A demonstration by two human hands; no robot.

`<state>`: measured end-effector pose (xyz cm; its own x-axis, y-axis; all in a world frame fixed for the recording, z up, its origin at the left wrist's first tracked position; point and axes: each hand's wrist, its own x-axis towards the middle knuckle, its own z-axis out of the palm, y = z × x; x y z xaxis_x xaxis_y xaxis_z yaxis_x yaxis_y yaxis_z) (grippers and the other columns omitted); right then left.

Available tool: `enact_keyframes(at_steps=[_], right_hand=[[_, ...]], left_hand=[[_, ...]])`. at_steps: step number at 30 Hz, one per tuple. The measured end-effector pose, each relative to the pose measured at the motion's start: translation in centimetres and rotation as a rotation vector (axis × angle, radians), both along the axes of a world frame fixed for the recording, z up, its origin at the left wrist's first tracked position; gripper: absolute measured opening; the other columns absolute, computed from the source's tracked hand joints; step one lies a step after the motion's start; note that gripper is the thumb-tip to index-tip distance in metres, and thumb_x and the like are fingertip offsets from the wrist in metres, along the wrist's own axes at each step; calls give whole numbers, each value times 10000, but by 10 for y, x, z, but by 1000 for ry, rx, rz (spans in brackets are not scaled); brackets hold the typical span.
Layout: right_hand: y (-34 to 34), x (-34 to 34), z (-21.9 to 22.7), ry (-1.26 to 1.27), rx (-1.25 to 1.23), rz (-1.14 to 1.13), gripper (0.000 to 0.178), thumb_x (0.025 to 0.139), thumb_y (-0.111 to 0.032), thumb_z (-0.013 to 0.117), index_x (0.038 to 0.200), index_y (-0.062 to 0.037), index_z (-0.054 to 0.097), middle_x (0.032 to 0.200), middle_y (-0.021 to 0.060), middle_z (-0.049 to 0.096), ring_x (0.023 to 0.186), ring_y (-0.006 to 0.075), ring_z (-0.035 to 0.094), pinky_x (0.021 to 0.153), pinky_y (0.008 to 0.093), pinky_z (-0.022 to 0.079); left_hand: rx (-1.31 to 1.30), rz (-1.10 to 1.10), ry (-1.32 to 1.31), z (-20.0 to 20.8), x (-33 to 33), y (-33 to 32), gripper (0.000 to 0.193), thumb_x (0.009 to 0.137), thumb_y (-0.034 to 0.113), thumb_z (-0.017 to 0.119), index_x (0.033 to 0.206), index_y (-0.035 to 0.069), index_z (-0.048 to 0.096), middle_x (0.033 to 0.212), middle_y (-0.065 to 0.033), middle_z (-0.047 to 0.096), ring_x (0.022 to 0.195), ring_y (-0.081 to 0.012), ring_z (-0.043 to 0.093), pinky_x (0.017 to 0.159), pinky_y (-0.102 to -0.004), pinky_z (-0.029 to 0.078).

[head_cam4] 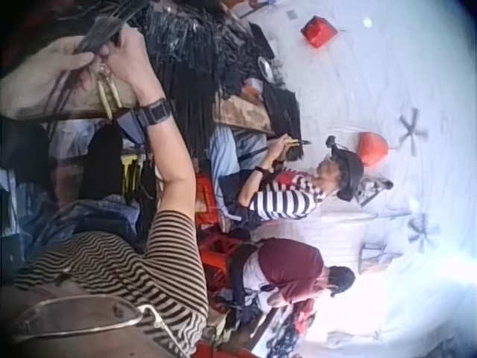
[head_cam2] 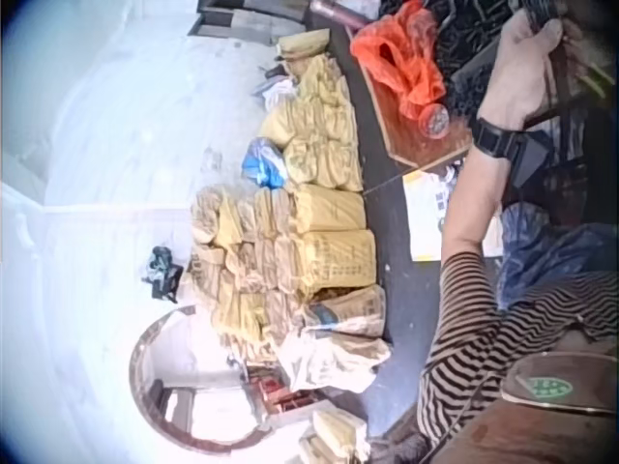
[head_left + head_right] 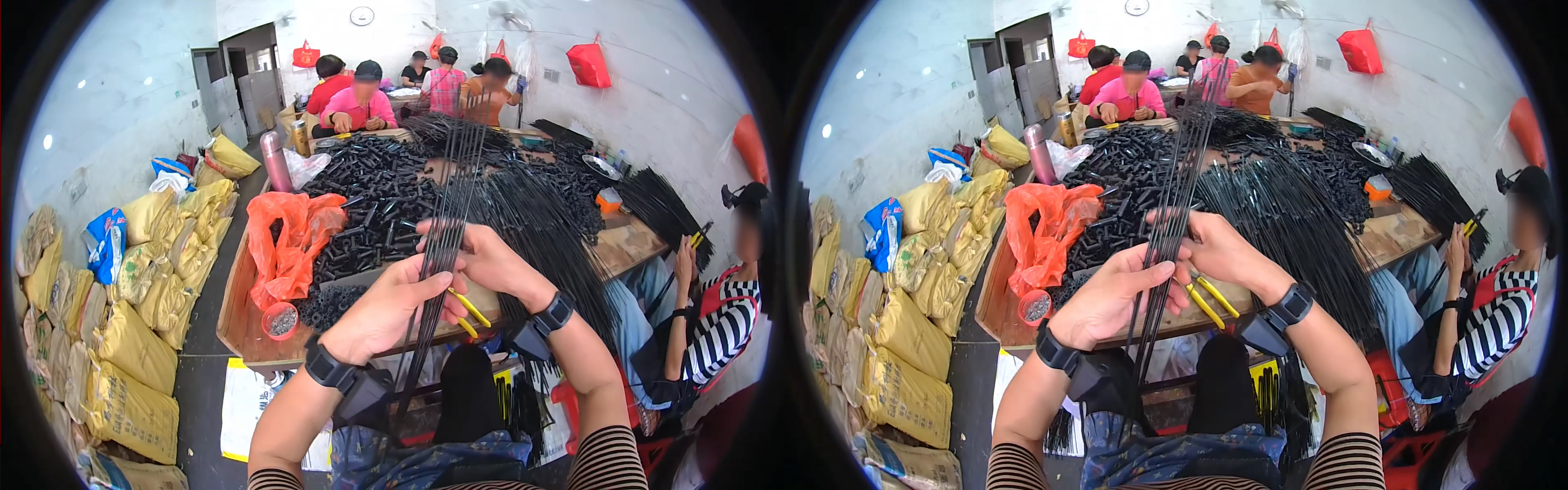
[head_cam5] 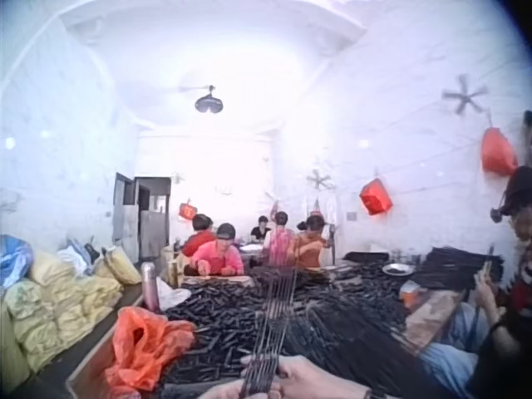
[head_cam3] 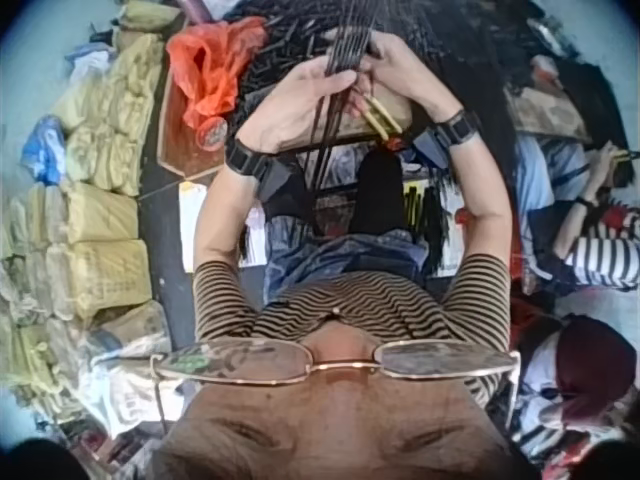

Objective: Manually fitting and cutting wire ribs to umbrella center poles using hand tools.

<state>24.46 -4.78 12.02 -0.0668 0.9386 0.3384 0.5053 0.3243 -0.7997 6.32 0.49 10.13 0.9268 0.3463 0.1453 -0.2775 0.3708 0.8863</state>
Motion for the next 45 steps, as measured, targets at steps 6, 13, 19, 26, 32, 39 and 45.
enact_keyframes(at_steps=[6,13,19,26,32,39,45], right_hand=[[14,-3,2,-192,16,286,493,798,71,552,1275,-52,541,994,72,662,919,113,583,845,294,483],[20,-12,4,-184,-38,289,440,792,76,541,1211,-51,590,881,41,640,825,95,557,784,279,480],[23,-20,3,-246,-45,221,342,824,14,596,1163,-30,612,1039,60,678,950,99,608,867,283,487],[29,-34,19,-237,96,79,188,809,25,581,983,0,649,823,17,677,762,44,570,704,236,481],[39,-27,4,-41,113,235,110,830,9,578,916,-13,642,797,-25,653,741,22,537,674,220,468],[36,-32,4,22,187,256,123,823,-5,565,923,-35,630,744,44,647,714,52,541,675,257,472],[34,-24,-2,-207,199,261,53,828,-57,605,865,-25,627,721,42,635,655,90,573,638,271,482]], left_hand=[[-141,-178,79,7,-23,15,412,973,289,491,1223,-39,494,1029,-132,623,941,-282,645,862,-425,527],[-50,-113,44,4,-33,21,374,956,216,530,1226,-41,491,1088,-160,611,994,-304,635,914,-462,507],[-129,-154,70,4,-36,26,386,945,227,549,1201,-57,499,1108,-168,605,1006,-321,629,934,-487,491],[-64,-37,109,26,-41,32,419,982,309,464,1179,-54,531,1060,-194,634,928,-338,657,888,-480,511],[-76,-91,120,31,-39,36,409,988,295,450,1188,-53,526,1063,-187,634,916,-326,660,873,-478,517],[77,-71,155,34,-38,33,350,956,187,521,1203,-61,506,1099,-208,620,964,-332,649,890,-462,515],[43,-129,158,28,-36,29,380,922,126,568,1230,-71,462,1112,-243,600,1041,-345,616,930,-470,495]])
